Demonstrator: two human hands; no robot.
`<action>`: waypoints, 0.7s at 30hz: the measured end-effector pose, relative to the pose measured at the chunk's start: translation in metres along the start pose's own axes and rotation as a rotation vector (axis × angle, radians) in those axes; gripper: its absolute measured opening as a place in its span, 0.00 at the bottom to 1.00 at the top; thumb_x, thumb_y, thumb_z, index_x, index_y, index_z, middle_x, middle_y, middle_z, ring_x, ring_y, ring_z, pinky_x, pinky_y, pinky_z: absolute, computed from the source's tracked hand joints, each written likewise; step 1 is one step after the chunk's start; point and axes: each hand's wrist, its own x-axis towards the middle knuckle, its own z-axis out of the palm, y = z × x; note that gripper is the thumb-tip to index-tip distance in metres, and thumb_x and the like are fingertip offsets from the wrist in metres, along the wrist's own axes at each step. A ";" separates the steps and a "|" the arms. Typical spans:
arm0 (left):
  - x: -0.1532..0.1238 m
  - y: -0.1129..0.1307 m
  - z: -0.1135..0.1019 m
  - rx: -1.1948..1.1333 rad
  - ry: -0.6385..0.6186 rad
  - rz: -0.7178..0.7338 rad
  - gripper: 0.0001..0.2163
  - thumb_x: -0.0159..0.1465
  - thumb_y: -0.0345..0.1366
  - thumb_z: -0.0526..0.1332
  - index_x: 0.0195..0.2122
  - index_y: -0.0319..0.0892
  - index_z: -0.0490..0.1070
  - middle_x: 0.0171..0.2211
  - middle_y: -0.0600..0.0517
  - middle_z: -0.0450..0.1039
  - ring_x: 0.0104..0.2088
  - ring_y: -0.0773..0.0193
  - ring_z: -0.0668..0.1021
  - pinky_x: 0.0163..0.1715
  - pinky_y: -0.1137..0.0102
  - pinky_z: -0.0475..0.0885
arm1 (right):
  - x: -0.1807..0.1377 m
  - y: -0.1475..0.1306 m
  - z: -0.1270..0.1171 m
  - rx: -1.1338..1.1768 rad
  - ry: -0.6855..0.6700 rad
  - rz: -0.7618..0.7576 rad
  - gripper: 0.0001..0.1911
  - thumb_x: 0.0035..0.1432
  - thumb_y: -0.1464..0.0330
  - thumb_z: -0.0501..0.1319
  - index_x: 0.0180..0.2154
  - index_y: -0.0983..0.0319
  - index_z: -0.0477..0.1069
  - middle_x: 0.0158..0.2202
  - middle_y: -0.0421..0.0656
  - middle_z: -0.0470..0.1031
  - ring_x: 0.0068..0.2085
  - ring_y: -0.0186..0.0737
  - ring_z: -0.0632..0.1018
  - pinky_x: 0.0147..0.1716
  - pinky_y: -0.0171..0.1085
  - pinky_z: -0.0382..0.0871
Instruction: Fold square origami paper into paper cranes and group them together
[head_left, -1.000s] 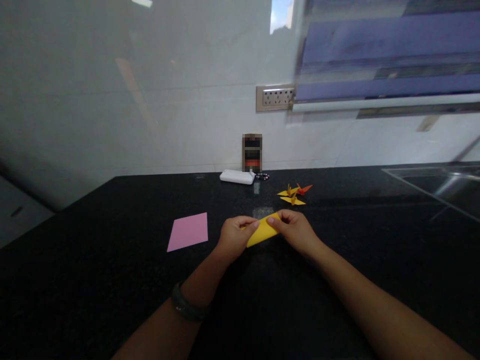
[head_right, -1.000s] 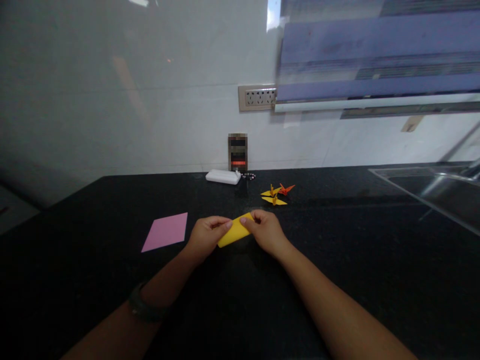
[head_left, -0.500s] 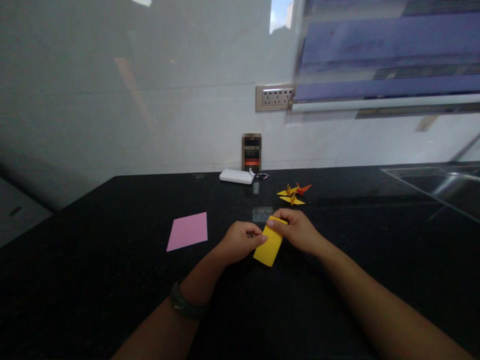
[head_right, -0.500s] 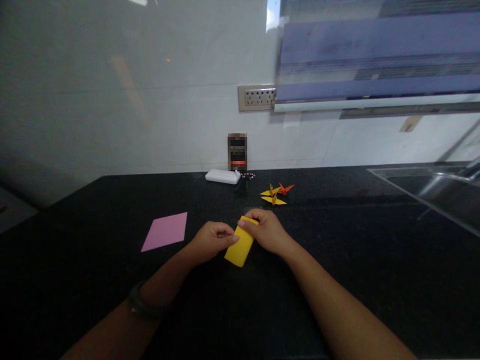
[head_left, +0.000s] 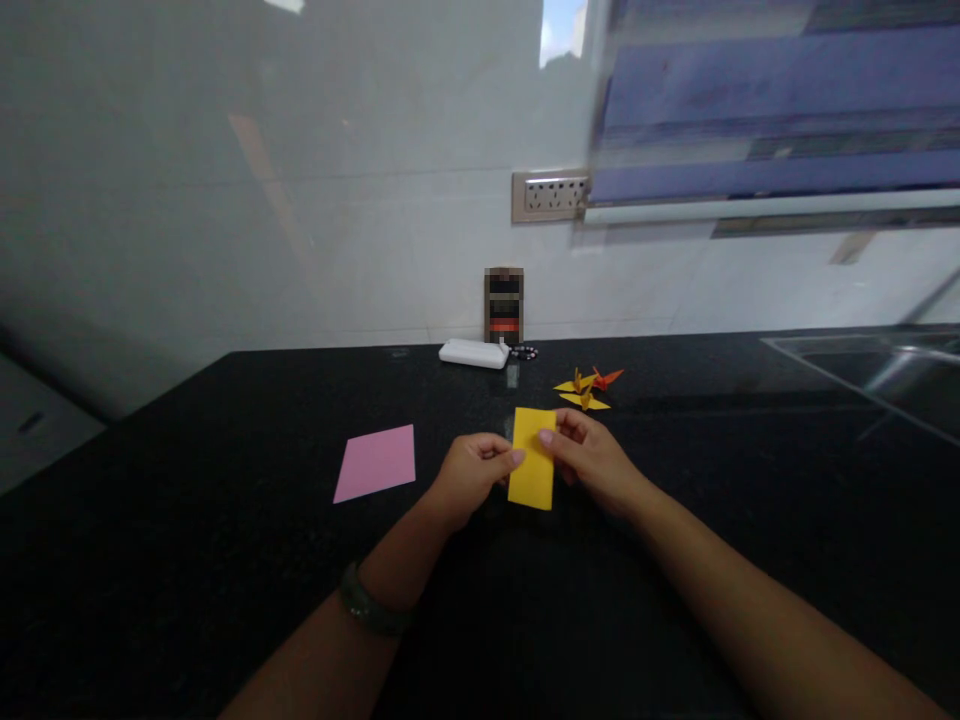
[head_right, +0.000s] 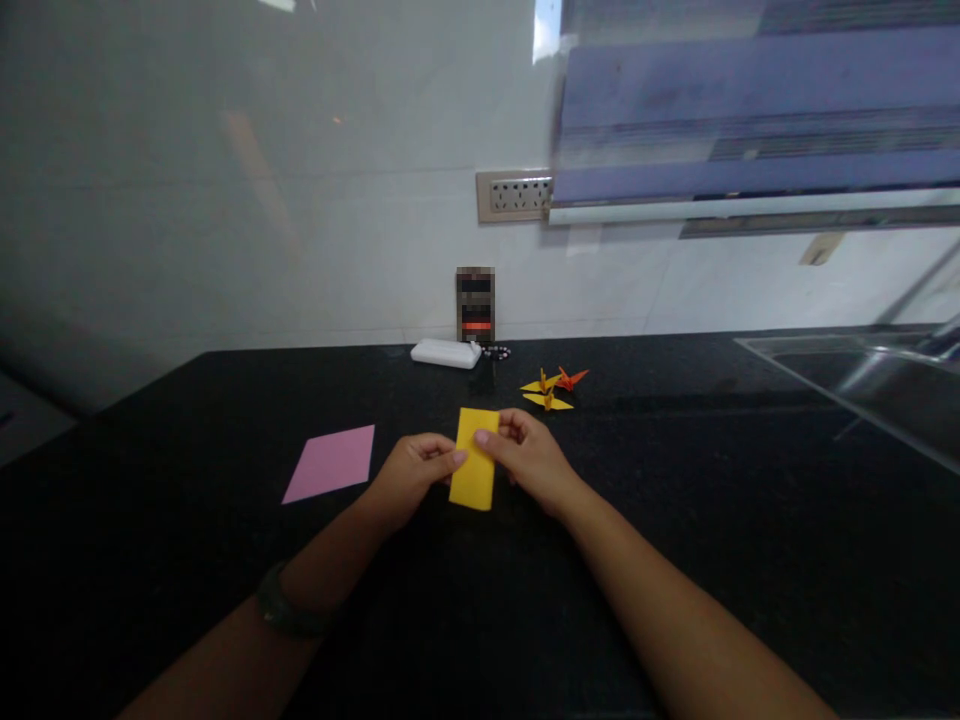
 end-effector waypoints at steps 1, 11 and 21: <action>0.000 0.001 0.000 -0.012 0.035 0.011 0.09 0.47 0.39 0.64 0.21 0.37 0.71 0.18 0.55 0.69 0.19 0.72 0.69 0.22 0.75 0.63 | -0.001 0.000 0.002 0.003 -0.043 0.018 0.17 0.43 0.60 0.63 0.35 0.63 0.67 0.25 0.37 0.70 0.19 0.27 0.66 0.15 0.28 0.53; 0.002 -0.001 0.001 -0.012 0.124 0.068 0.10 0.45 0.39 0.65 0.20 0.37 0.70 0.16 0.56 0.67 0.18 0.72 0.67 0.20 0.76 0.62 | -0.004 0.003 0.008 0.010 -0.001 0.081 0.11 0.43 0.63 0.62 0.21 0.64 0.66 0.17 0.35 0.65 0.17 0.26 0.62 0.16 0.29 0.53; 0.007 -0.012 -0.001 -0.081 0.202 0.060 0.10 0.46 0.40 0.65 0.22 0.36 0.71 0.18 0.54 0.69 0.19 0.71 0.69 0.22 0.75 0.64 | 0.000 0.002 0.007 0.036 0.154 0.094 0.11 0.41 0.63 0.62 0.23 0.64 0.69 0.13 0.34 0.60 0.14 0.25 0.57 0.14 0.30 0.48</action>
